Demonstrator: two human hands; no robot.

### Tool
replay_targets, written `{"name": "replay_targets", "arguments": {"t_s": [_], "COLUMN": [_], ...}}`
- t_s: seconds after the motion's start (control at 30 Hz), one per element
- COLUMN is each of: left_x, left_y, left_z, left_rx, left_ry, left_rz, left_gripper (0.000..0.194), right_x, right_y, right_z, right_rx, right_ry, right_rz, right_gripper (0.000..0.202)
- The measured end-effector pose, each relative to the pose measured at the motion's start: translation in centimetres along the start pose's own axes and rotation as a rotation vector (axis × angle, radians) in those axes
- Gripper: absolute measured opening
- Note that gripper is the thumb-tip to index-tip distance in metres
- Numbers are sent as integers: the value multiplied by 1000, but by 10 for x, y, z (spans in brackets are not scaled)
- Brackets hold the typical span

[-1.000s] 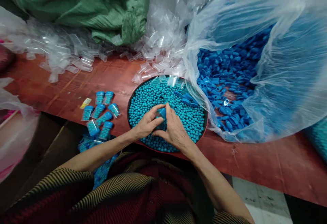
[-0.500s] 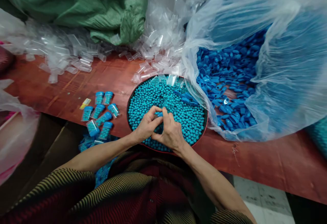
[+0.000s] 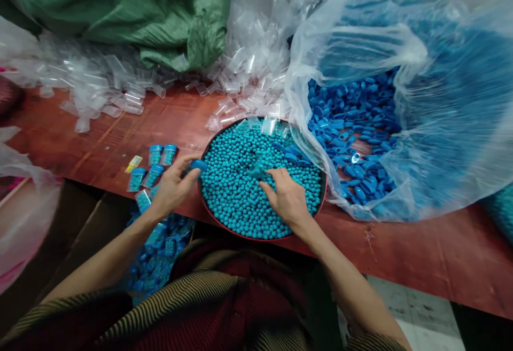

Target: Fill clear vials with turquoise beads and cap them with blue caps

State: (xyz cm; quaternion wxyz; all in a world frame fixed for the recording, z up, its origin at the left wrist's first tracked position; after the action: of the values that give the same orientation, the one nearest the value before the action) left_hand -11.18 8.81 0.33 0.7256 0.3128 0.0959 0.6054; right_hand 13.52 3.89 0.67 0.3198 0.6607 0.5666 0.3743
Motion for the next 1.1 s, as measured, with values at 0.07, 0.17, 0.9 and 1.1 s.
{"name": "replay_targets", "arguments": {"t_s": [0.07,0.17,0.9,1.1], "left_x": [-3,-5,30,31], "left_y": [34,56,-150,-149], "left_z": [-17,-12,50,46], "left_rx": [253,573,126,22], "left_ry": [30,-1,-228,-199], "left_rz": [78,206,-386,-427], "left_gripper": [37,37,14,15], "right_x": [9,28,35,25], "right_y": [6,15,2,-22], "right_z": [25,52,25,10], "right_rx": [-15,-100,-257,-288], "right_ry": [-49,-117,84,170], "right_rz": [24,74,-7,-157], "right_gripper": [27,24,32,38]}}
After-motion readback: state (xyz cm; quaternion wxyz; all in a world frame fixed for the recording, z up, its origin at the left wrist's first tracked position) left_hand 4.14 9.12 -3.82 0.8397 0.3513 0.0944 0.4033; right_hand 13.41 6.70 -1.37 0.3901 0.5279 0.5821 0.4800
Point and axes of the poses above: each hand's wrist, its own x-axis towards the middle knuckle, its own y-axis out of the back of the hand, z = x × y, the point moved 10 cm from there along x, towards the middle knuckle, and after that the axes turned 11 degrees about -y, right-handed, at the moved point
